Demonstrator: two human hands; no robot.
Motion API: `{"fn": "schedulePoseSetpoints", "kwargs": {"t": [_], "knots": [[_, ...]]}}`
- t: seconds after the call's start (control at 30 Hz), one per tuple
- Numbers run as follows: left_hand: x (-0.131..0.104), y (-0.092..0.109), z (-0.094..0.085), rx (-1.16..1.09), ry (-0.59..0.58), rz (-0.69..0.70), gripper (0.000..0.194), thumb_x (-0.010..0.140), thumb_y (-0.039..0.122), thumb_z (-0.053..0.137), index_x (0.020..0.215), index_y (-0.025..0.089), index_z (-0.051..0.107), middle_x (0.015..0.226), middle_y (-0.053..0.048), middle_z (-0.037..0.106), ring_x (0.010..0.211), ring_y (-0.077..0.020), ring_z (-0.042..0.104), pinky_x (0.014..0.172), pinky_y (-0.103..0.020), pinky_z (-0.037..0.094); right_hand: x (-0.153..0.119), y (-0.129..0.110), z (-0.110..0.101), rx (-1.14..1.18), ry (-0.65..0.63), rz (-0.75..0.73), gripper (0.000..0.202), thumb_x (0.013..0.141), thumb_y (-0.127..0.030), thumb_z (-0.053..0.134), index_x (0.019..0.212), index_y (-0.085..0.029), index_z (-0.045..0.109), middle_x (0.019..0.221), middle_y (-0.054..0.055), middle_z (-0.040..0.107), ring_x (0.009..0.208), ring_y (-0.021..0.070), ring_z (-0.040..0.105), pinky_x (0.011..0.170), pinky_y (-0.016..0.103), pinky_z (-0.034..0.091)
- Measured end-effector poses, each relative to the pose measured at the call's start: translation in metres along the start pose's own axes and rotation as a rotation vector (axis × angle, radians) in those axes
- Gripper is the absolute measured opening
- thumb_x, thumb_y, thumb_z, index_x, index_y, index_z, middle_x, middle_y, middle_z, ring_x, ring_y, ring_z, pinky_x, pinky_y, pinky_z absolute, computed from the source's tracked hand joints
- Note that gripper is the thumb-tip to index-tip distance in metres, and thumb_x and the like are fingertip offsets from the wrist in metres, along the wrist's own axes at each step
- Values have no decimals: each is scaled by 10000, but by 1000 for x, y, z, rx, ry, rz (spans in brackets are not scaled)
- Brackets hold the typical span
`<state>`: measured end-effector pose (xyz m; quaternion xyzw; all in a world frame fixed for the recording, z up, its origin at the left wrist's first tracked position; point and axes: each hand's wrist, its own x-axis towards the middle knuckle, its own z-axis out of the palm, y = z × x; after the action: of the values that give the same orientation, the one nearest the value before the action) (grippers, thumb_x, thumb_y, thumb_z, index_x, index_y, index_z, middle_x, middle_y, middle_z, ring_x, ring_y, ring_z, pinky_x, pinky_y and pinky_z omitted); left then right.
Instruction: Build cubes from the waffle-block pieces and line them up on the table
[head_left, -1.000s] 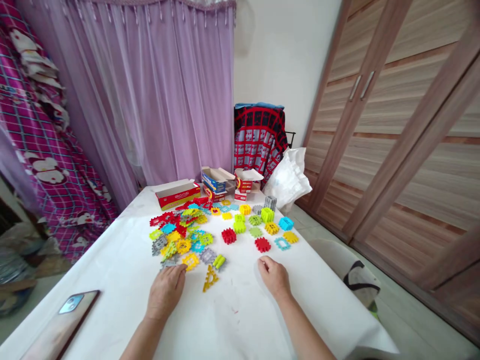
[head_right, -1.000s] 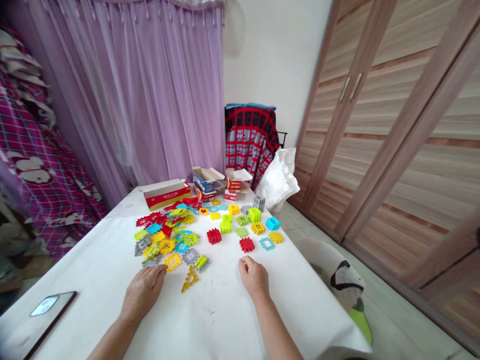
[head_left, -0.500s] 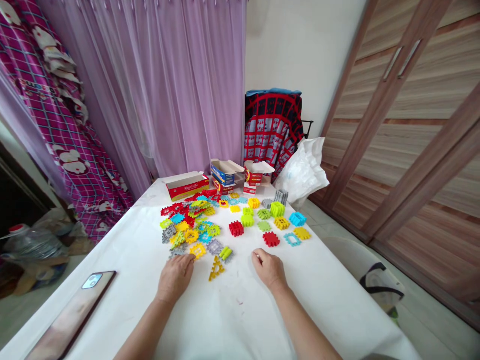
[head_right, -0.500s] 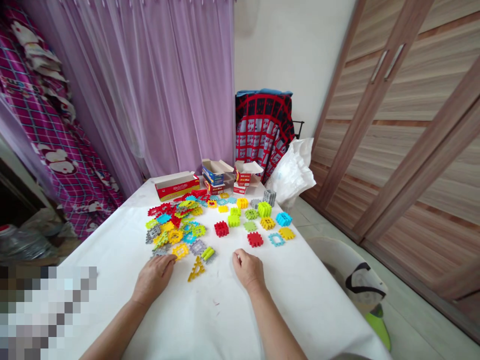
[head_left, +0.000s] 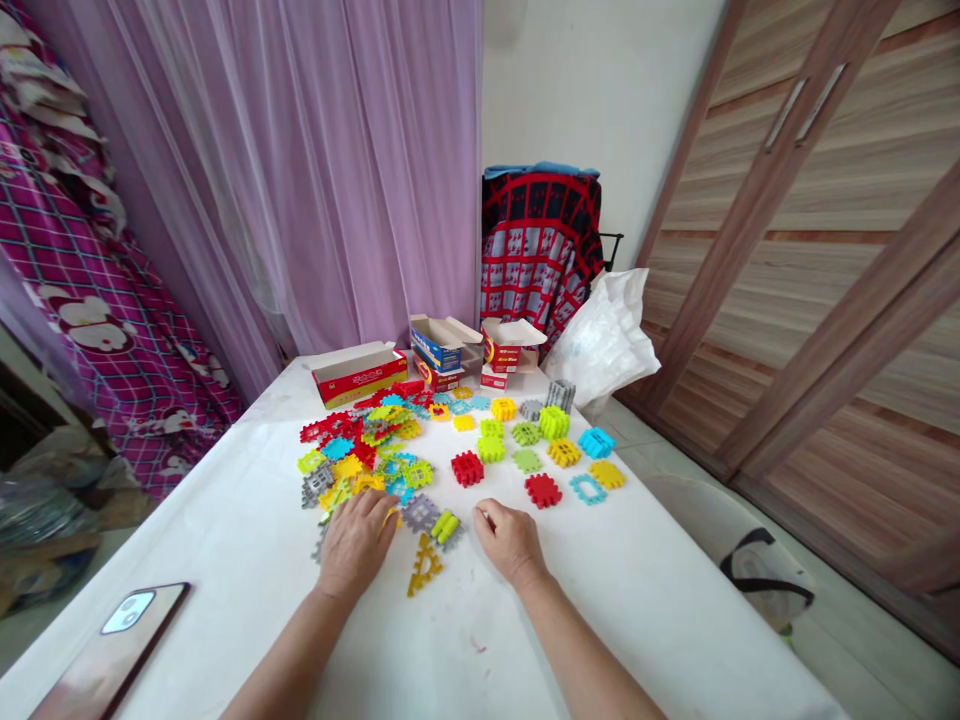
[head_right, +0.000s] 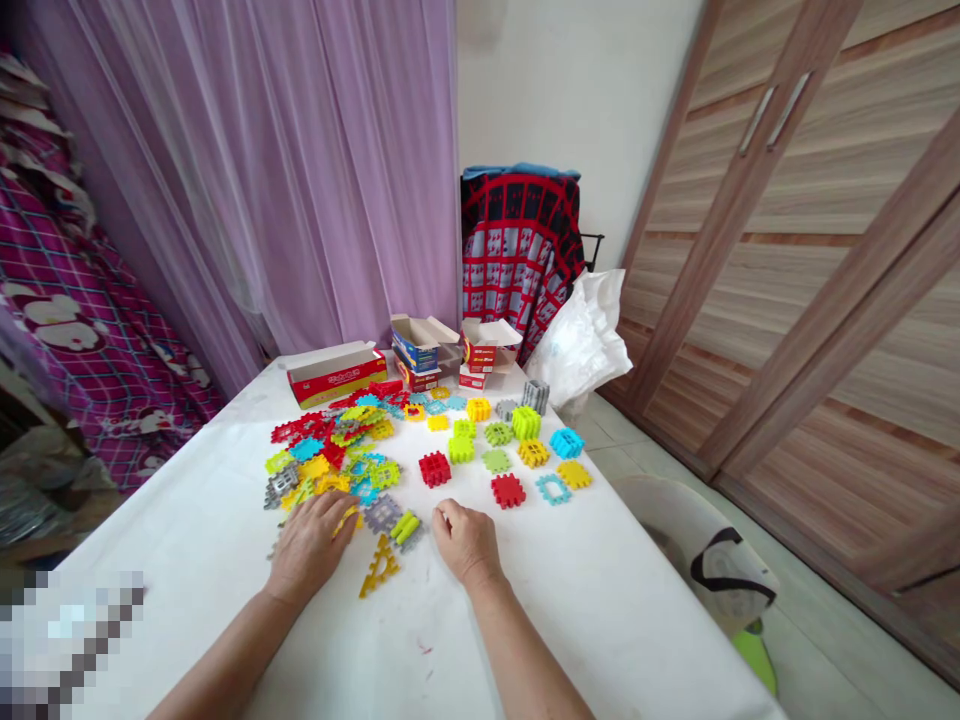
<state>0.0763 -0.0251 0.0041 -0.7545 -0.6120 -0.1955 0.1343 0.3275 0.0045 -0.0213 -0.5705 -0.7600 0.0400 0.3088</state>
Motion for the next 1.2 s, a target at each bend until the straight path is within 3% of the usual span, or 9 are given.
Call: {"fn": "schedulePoseSetpoints", "kwargs": {"t": [0.2,0.43,0.63,0.73,0.8,0.87,0.93,1.07,1.2], "knots": [[45,8,26,-64,-27,-58,390,852,405,608,1203,236,639,1341,-121,626,1277,-370,501,1004,-550,384,-1,4,2,89,8,-18,270,889,-292,461,782,-234,702,598,11,702,529,140,624,548,227,305],[54,7,26,-214,-77,-71,254,844,409,621,1034,265,710,1176,-74,730,1179,-361,575,998,-584,357,-1,5,1,182,-17,-7,295,893,-308,443,767,-228,698,561,8,679,499,136,609,545,226,324],[53,5,18,-455,21,-204,305,888,472,516,908,250,724,1040,-87,755,1089,-294,614,1006,-502,378,-2,7,4,212,1,-25,318,907,-320,427,763,-216,690,569,14,674,490,126,590,536,221,338],[50,11,18,-611,95,-379,474,865,607,449,863,216,717,981,-112,733,980,-277,641,914,-447,460,-1,6,7,230,30,-33,330,919,-336,419,763,-205,679,565,14,662,478,117,571,525,211,353],[46,18,19,-742,101,-520,584,841,687,397,857,189,703,822,-95,715,781,-238,663,731,-384,523,2,3,8,264,68,-40,319,924,-335,422,782,-200,674,569,10,656,489,116,577,533,204,380],[41,27,20,-893,60,-647,647,813,732,383,875,164,687,665,-51,669,567,-184,620,510,-304,487,5,-1,10,319,110,-56,267,916,-317,443,871,-193,675,593,2,658,514,118,596,563,202,425],[36,35,20,-1039,3,-741,659,766,756,438,888,152,673,603,-19,635,473,-149,573,386,-243,394,8,-4,12,377,142,-87,245,890,-299,487,1027,-181,652,664,-2,671,533,116,600,596,210,473],[30,43,16,-1254,-88,-843,614,641,744,607,848,168,660,603,5,626,448,-115,550,336,-189,306,10,-9,16,426,152,-147,507,811,-286,599,1298,-182,506,899,27,677,621,120,610,663,253,541],[32,46,11,-1358,-152,-880,539,607,677,684,830,187,643,490,55,562,386,-88,476,341,-173,289,9,-11,17,413,128,-179,659,790,-262,625,1404,-208,393,1032,62,656,731,154,626,726,306,567]]}}
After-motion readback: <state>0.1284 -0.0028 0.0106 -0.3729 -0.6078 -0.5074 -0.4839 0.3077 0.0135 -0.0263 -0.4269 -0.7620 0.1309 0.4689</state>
